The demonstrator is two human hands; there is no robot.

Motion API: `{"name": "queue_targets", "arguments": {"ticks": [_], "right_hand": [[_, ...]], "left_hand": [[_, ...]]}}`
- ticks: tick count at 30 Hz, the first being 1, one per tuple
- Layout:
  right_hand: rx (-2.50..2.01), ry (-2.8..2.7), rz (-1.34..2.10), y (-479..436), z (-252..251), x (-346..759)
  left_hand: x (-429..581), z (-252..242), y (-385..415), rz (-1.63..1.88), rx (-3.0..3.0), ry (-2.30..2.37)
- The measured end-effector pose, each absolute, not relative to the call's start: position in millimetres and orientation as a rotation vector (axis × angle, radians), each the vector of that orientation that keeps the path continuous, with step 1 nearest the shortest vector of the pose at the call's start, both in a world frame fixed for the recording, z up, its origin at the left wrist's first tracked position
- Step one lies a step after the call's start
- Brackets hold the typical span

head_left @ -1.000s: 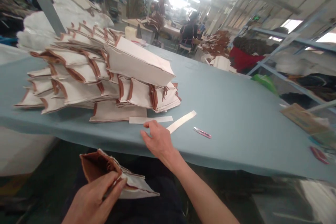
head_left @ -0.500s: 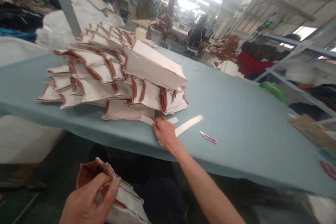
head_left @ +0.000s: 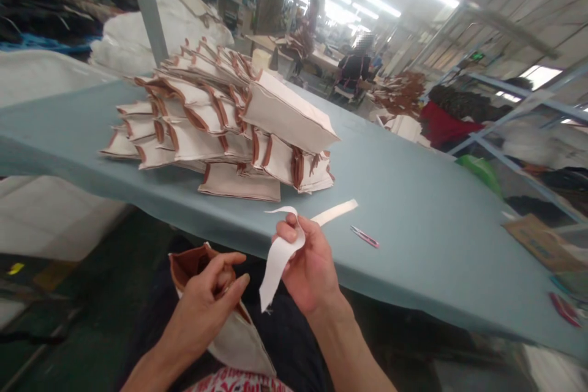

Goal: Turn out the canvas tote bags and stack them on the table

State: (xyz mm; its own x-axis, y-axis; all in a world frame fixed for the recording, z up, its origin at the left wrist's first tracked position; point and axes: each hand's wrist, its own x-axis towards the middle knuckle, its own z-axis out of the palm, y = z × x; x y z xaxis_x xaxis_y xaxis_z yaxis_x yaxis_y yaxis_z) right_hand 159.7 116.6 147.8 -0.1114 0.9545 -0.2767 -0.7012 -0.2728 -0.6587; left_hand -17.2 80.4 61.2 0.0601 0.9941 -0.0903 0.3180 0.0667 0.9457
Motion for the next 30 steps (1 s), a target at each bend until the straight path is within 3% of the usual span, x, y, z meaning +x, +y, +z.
{"name": "queue_targets", "arguments": {"ticks": [6, 16, 26, 30], "right_hand": [[-0.618, -0.047, 1.854, 98.0, 153.2, 143.7], [-0.812, -0.073, 1.856, 84.4, 115.3, 154.7], [-0.833, -0.019, 1.877, 48.4, 81.0, 158.3], [-1.152, -0.222, 1.764, 18.2, 51.8, 174.1]], "left_hand": [[0.6, 50.8, 84.9, 1.022, 1.459, 1.303], [-11.7, 76.9, 57.5, 1.197, 1.522, 1.096], [-10.3, 94.3, 39.1, 1.061, 1.254, 1.255], [-7.8, 97.1, 25.3, 0.901, 1.024, 1.251]]}}
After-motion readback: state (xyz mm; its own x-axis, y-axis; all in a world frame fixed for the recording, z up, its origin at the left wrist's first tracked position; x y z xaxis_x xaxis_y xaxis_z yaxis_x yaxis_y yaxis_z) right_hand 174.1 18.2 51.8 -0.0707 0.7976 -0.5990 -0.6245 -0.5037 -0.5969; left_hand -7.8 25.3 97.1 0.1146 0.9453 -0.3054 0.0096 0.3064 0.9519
